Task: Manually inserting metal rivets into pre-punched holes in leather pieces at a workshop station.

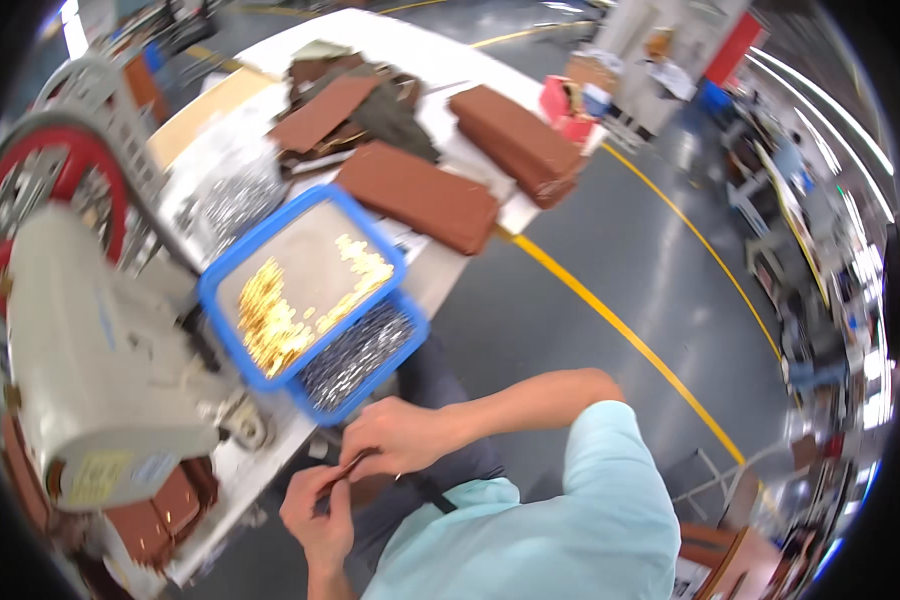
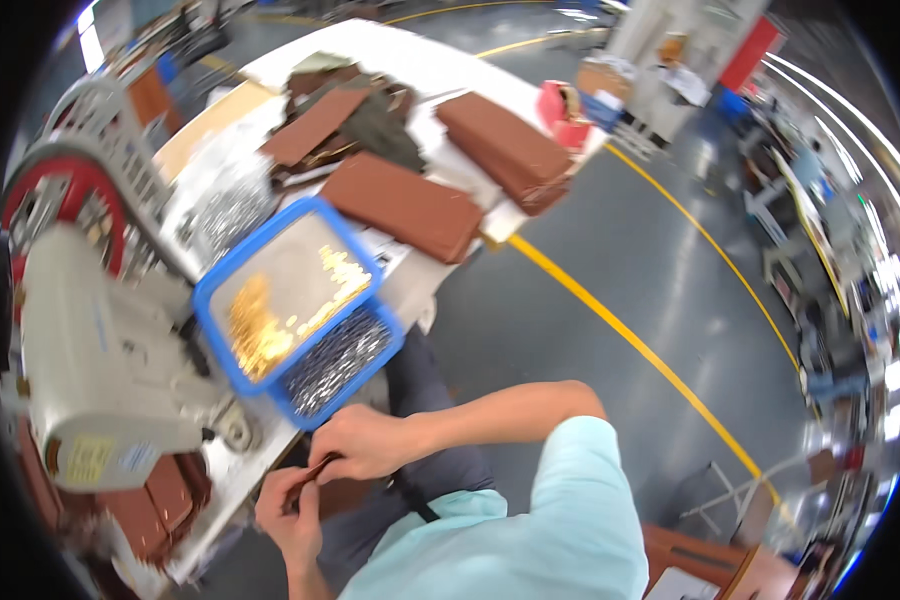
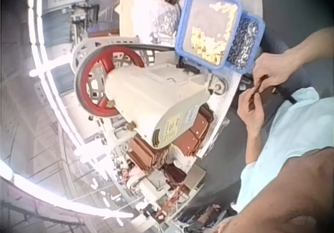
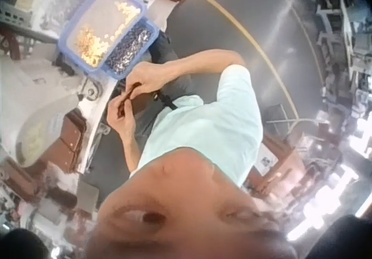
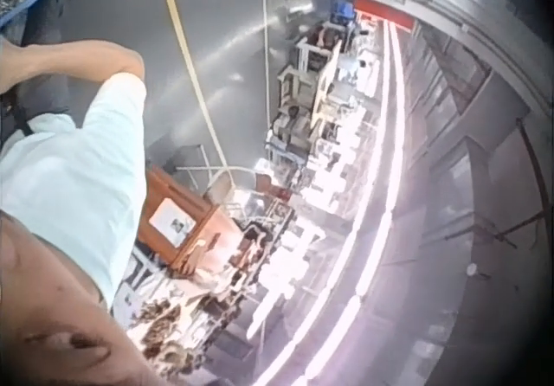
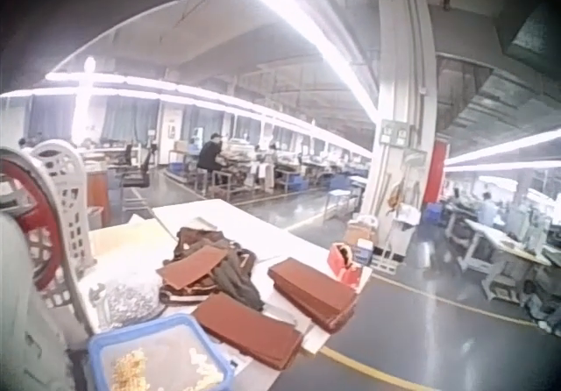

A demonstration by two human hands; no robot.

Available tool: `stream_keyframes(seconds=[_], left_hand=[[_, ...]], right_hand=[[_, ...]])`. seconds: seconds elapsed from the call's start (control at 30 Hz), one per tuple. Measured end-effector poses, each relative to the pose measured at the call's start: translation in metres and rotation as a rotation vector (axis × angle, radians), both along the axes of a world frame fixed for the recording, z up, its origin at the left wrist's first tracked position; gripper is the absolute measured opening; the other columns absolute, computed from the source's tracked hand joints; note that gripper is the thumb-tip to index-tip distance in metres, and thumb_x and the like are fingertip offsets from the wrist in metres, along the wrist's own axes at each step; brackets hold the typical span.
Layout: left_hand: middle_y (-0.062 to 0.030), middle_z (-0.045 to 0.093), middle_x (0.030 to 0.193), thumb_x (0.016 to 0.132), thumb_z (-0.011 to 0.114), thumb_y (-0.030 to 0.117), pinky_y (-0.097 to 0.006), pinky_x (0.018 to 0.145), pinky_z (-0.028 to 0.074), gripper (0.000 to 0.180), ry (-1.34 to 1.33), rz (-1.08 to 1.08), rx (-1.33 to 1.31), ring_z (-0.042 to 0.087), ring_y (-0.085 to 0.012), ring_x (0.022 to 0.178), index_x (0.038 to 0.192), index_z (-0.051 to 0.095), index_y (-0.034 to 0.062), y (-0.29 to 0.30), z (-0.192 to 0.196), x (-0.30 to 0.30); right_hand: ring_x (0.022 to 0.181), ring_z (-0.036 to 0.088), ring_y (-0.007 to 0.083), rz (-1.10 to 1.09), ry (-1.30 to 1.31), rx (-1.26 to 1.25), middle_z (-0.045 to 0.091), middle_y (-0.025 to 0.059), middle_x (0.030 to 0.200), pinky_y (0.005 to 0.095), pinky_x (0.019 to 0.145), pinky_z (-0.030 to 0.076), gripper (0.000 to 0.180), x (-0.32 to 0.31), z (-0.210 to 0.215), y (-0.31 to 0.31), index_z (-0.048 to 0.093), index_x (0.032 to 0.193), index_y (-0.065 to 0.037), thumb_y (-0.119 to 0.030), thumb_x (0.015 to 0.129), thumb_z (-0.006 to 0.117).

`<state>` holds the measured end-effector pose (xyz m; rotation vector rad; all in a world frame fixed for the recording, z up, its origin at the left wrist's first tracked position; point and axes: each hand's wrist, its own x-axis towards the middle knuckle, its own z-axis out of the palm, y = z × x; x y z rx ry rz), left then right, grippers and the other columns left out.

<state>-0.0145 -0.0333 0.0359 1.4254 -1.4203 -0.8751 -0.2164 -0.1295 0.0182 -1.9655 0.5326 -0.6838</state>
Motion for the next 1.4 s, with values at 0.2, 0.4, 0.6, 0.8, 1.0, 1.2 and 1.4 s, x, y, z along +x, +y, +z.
stream_keyframes(seconds=[0.2, 0.4, 0.6, 0.8, 1.0, 1.2, 1.4], left_hand=[[-0.0082, 0.073, 0.085, 0.077, 0.084, 0.002, -0.025, 0.071, 0.054, 0.030, -0.019, -0.109, 0.221, 0.067, -0.0115, 0.077, 0.104, 0.074, -0.0073, -0.014, -0.009, -0.009], [-0.0094, 0.073, 0.076, 0.074, 0.087, 0.005, -0.025, 0.068, 0.052, 0.027, -0.076, -0.100, 0.146, 0.065, -0.0107, 0.069, 0.095, 0.076, -0.0076, -0.012, -0.010, -0.010], [-0.0064, 0.073, 0.076, 0.077, 0.083, 0.001, -0.023, 0.067, 0.050, 0.019, -0.163, -0.117, 0.279, 0.062, -0.0085, 0.071, 0.090, 0.074, -0.0089, -0.018, 0.003, -0.001], [-0.0144, 0.077, 0.093, 0.090, 0.080, 0.018, -0.035, 0.080, 0.056, 0.031, -0.126, 0.076, 0.192, 0.070, -0.0231, 0.083, 0.117, 0.075, 0.0053, -0.007, 0.011, 0.024], [-0.0126, 0.076, 0.084, 0.080, 0.083, 0.011, -0.029, 0.068, 0.055, 0.024, -0.249, -0.104, 0.132, 0.071, -0.0173, 0.072, 0.099, 0.077, -0.0013, -0.004, 0.015, 0.029], [-0.0127, 0.076, 0.094, 0.090, 0.076, 0.014, -0.032, 0.066, 0.057, 0.023, -0.252, -0.323, 0.248, 0.073, -0.0248, 0.077, 0.111, 0.077, 0.0058, -0.016, 0.021, 0.015], [-0.0145, 0.076, 0.096, 0.095, 0.073, 0.016, -0.030, 0.068, 0.056, 0.023, -0.107, -0.200, 0.152, 0.071, -0.0234, 0.075, 0.113, 0.075, 0.0013, -0.005, 0.014, 0.019]], right_hand=[[0.079, 0.062, 0.0271, -0.147, -0.127, -0.417, 0.063, 0.0048, 0.083, 0.0394, 0.068, 0.044, 0.018, 0.000, -0.013, 0.008, 0.066, 0.091, -0.006, -0.010, 0.077, 0.077], [0.072, 0.060, 0.0294, -0.178, -0.252, -0.433, 0.063, 0.0073, 0.078, 0.0404, 0.067, 0.041, 0.017, 0.004, -0.021, 0.012, 0.065, 0.082, -0.006, -0.009, 0.070, 0.078], [0.074, 0.065, 0.0300, -0.179, -0.160, -0.363, 0.069, 0.0083, 0.083, 0.0401, 0.067, 0.047, 0.020, 0.003, -0.020, 0.014, 0.073, 0.093, -0.006, -0.015, 0.077, 0.081], [0.082, 0.072, 0.0329, 0.015, 0.033, 0.167, 0.075, 0.0142, 0.090, 0.0412, 0.074, 0.055, 0.025, -0.019, 0.019, -0.005, 0.075, 0.103, -0.002, -0.019, 0.085, 0.078], [0.081, 0.073, 0.0307, -0.103, 0.019, 0.059, 0.075, 0.0129, 0.087, 0.0388, 0.073, 0.057, 0.019, -0.024, 0.030, -0.015, 0.076, 0.098, -0.006, -0.021, 0.088, 0.076], [0.083, 0.073, 0.0295, 0.080, 0.039, -0.085, 0.076, 0.0127, 0.090, 0.0383, 0.073, 0.057, 0.016, 0.000, 0.033, -0.020, 0.076, 0.096, -0.005, -0.020, 0.091, 0.073], [0.083, 0.074, 0.0285, -0.417, 0.324, -0.171, 0.076, 0.0144, 0.095, 0.0393, 0.076, 0.058, 0.023, -0.013, 0.025, -0.140, 0.077, 0.105, -0.002, -0.011, 0.083, 0.077]])
